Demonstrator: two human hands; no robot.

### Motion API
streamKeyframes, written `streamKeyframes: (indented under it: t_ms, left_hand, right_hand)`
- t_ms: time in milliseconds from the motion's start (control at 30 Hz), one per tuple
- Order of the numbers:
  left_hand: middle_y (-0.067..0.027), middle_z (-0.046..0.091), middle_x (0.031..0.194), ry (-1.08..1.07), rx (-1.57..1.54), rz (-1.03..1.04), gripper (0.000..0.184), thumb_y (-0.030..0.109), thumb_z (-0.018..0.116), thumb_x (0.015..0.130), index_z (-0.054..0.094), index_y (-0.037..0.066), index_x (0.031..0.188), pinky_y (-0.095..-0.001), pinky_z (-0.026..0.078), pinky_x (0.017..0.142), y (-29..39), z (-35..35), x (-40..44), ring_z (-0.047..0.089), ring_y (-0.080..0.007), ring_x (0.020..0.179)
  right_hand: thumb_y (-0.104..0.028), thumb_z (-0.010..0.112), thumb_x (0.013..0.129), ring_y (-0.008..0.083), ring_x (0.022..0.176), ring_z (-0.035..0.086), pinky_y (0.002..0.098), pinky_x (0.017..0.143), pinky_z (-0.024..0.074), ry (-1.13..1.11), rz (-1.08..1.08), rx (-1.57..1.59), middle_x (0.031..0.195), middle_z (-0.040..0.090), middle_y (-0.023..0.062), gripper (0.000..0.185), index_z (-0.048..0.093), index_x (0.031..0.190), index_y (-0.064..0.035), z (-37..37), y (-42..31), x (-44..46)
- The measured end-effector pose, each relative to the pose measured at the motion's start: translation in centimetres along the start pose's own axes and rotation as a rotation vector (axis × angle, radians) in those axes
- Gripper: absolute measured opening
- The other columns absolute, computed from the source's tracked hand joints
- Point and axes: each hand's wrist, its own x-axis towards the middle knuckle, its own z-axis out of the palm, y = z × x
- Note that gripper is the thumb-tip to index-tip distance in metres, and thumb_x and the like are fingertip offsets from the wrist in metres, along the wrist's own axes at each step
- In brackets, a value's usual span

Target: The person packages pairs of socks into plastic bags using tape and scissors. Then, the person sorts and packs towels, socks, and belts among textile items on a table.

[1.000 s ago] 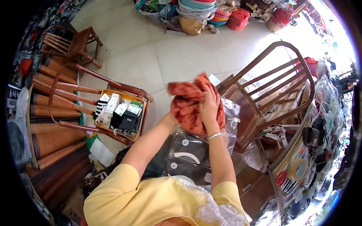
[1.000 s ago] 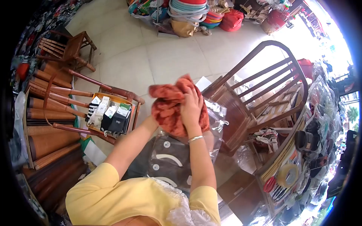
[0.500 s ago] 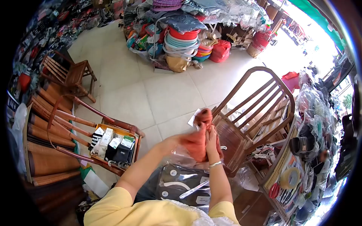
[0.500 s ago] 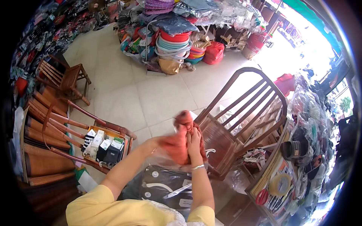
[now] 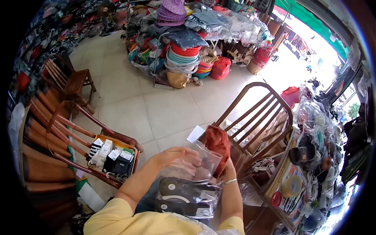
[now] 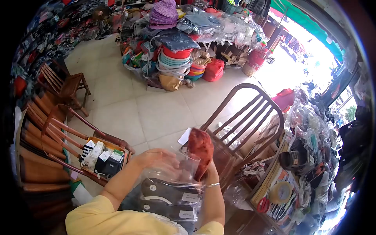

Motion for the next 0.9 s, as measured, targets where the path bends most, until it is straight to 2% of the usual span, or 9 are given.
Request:
streamKeyframes:
  t_ms: [100,200,333,367,467,633,733,833,900]
  left_hand:
    - [-0.0213,0.055,0.125,-0.035,0.189,0.266,0.046,0.030,0.044,0.099,0.049,-0.004,0.128,-0.0444,0.042,0.101,0.3,-1.8,-1.3,0.052,-0.0309,0.119]
    - [-0.0191,0.057,0.123,0.168,0.378,0.329,0.043,0.027,0.044,0.099,0.050,-0.005,0.127,-0.0433,0.040,0.102,2.9,0.2,-0.5,0.053,-0.0302,0.119]
    - [-0.0149,0.059,0.122,0.111,0.680,0.465,0.033,0.015,0.042,0.099,0.054,-0.007,0.122,-0.0397,0.038,0.103,7.6,5.6,1.1,0.054,-0.0279,0.116]
    - [-0.0182,0.061,0.118,0.129,0.797,0.489,0.042,0.029,0.045,0.098,0.058,-0.007,0.115,-0.0471,0.036,0.103,8.4,7.3,1.2,0.055,-0.0311,0.115]
    - [-0.0176,0.061,0.119,-0.067,1.156,0.690,0.028,0.008,0.043,0.096,0.059,-0.003,0.117,-0.0451,0.030,0.106,8.5,8.0,0.4,0.053,-0.0274,0.118]
    - [-0.0117,0.065,0.115,0.048,1.367,0.636,0.021,0.005,0.056,0.086,0.070,0.010,0.100,-0.0451,0.032,0.104,6.1,9.3,-2.8,0.053,-0.0347,0.115]
    - [-0.0071,0.062,0.121,0.178,1.432,0.583,0.018,0.009,0.061,0.085,0.071,0.013,0.099,-0.0408,0.034,0.099,2.6,7.6,-5.5,0.051,-0.0297,0.116]
    - [-0.0055,0.062,0.115,0.295,1.441,0.407,0.014,0.013,0.069,0.078,0.073,0.013,0.092,-0.0396,0.037,0.094,-2.8,7.1,-8.1,0.051,-0.0281,0.111]
    - [-0.0041,0.061,0.112,0.339,1.472,0.310,0.016,0.013,0.073,0.074,0.072,0.013,0.090,-0.0404,0.038,0.090,-7.0,6.5,-9.4,0.051,-0.0275,0.108]
  right_hand:
    - [-0.005,0.061,0.075,0.0206,0.081,0.058,0.0322,0.068,0.0504,0.201,-0.293,-0.492,0.085,0.058,0.0111,0.008,0.058,0.083,-0.0056,-0.4,-3.1,0.1]
    - [-0.005,0.054,0.076,0.0232,0.079,0.056,0.0338,0.073,0.0486,0.536,-0.467,-1.666,0.087,0.059,0.0132,0.020,0.059,0.095,-0.0035,-1.3,-6.6,-1.0]
    - [-0.015,0.058,0.078,0.0240,0.088,0.057,0.0362,0.080,0.0477,0.613,-1.009,-1.271,0.095,0.058,0.0128,0.034,0.056,0.109,0.0007,-0.3,-13.7,-2.7]
    - [-0.020,0.056,0.083,0.0239,0.092,0.057,0.0366,0.083,0.0472,0.574,-1.082,-1.150,0.100,0.059,0.0126,0.036,0.055,0.112,0.0023,0.9,-16.3,-3.9]
    - [-0.034,0.049,0.092,0.0232,0.098,0.057,0.0354,0.088,0.0468,0.561,-1.029,-0.979,0.112,0.057,0.0129,0.048,0.052,0.120,0.0047,2.8,-19.5,-7.5]
    - [-0.035,0.055,0.090,0.0233,0.095,0.058,0.0277,0.073,0.0521,0.508,-0.901,-0.799,0.119,0.053,0.0148,0.057,0.046,0.127,0.0076,0.9,-16.5,-11.7]
    - [-0.022,0.066,0.072,0.0252,0.084,0.058,0.0351,0.070,0.0514,0.381,-0.762,-1.309,0.110,0.053,0.0120,0.051,0.051,0.116,-0.0007,-0.5,-16.2,-14.6]
    - [-0.010,0.066,0.062,0.0296,0.101,0.056,0.0472,0.091,0.0461,0.612,0.084,0.048,0.114,0.054,0.0100,0.053,0.055,0.114,-0.0048,2.6,-13.6,-17.4]
    - [-0.007,0.058,0.065,0.0348,0.104,0.052,0.0481,0.095,0.0408,0.375,-0.015,-0.259,0.113,0.053,0.0163,0.050,0.054,0.114,-0.0017,4.3,-8.4,-18.5]
